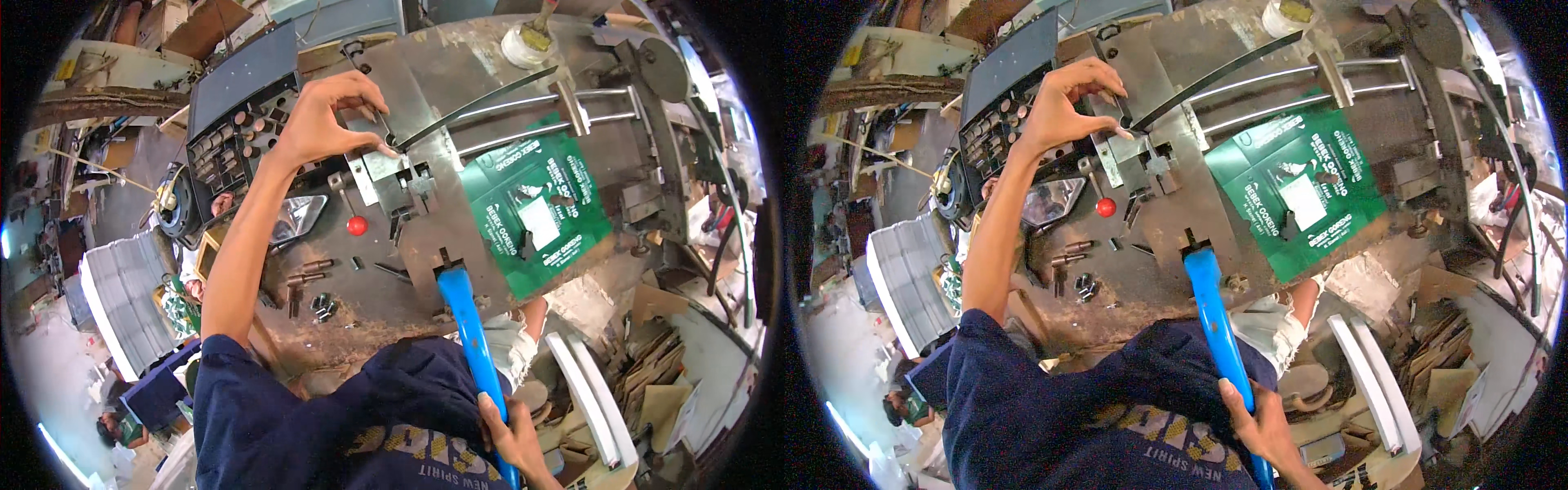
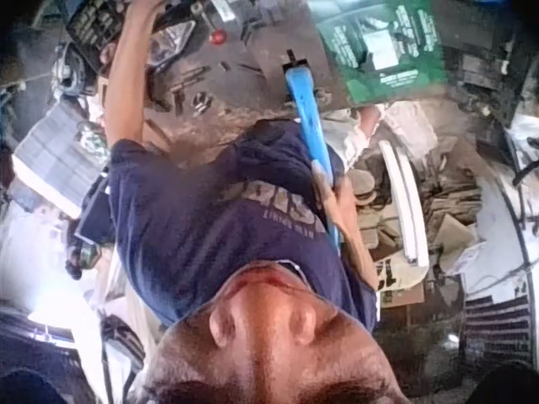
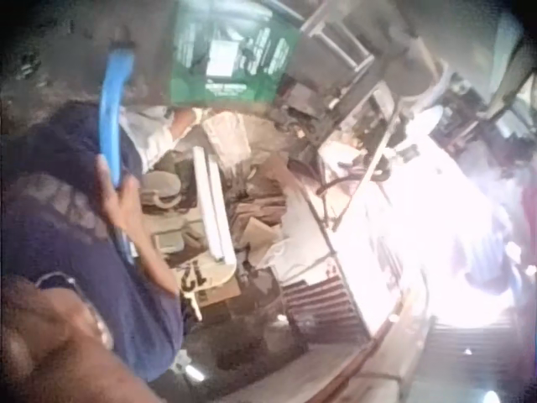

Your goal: The person shapes and cuts metal strips using benchtop manual machines and installs the strips into slots on a die board by hand and with pliers.

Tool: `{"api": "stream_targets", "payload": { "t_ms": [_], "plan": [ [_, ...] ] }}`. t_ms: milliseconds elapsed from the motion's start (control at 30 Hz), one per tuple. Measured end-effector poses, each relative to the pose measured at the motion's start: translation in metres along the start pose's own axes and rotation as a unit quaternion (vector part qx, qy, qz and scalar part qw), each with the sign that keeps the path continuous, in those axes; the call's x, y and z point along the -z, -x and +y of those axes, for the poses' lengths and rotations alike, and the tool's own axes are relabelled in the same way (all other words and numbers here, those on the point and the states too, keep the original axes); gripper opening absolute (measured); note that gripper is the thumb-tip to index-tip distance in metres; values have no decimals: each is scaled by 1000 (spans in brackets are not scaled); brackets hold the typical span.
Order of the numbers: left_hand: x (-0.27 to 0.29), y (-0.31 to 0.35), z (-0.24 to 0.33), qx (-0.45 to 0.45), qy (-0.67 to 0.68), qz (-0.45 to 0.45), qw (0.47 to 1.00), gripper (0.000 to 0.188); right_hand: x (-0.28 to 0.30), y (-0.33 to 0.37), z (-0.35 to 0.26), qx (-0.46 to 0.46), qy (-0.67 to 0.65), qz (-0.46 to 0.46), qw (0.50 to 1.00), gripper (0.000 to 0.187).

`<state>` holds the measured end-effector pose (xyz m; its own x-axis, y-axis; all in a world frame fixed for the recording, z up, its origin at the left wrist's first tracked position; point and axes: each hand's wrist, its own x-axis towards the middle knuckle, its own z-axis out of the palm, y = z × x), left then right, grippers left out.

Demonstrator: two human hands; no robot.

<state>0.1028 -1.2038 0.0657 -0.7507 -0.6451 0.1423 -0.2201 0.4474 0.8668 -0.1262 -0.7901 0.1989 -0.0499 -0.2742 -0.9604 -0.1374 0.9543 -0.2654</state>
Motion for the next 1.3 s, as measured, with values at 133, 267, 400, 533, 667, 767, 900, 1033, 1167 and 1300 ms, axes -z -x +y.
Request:
{"api": "stream_targets", "payload": {
  "t_ms": [133,267,400,533,667,767,900,1033,1167,1300],
  "plan": [
    [-7,5,0,19,-30,1,999,39,-1,3,-15,2,69,43,997,55],
    [-17,3,-13,-2,-55,30,998,38,-5,-3,-7,65,124,89,986,51],
    [-18,1,-16,-29,-50,48,997,38,-11,-10,13,103,146,121,976,52],
    [-19,4,-19,-20,-37,25,999,40,-18,-16,40,100,152,154,971,64],
    [-19,8,-24,-18,-28,19,999,42,-13,-26,42,7,120,71,990,71],
    [-20,5,-26,-16,-25,11,1000,44,-15,-30,47,22,144,89,985,73],
    [-22,2,-22,-61,3,55,997,37,-16,-22,43,27,107,111,988,75],
    [-18,4,-25,-25,9,26,999,35,-11,-20,32,-32,95,61,993,78],
    [-21,5,-25,-23,12,45,999,35,-12,-22,34,-66,63,35,995,80],
    [-22,6,-27,-30,11,55,998,36,-15,-22,51,67,140,122,980,59]
  ]
}}
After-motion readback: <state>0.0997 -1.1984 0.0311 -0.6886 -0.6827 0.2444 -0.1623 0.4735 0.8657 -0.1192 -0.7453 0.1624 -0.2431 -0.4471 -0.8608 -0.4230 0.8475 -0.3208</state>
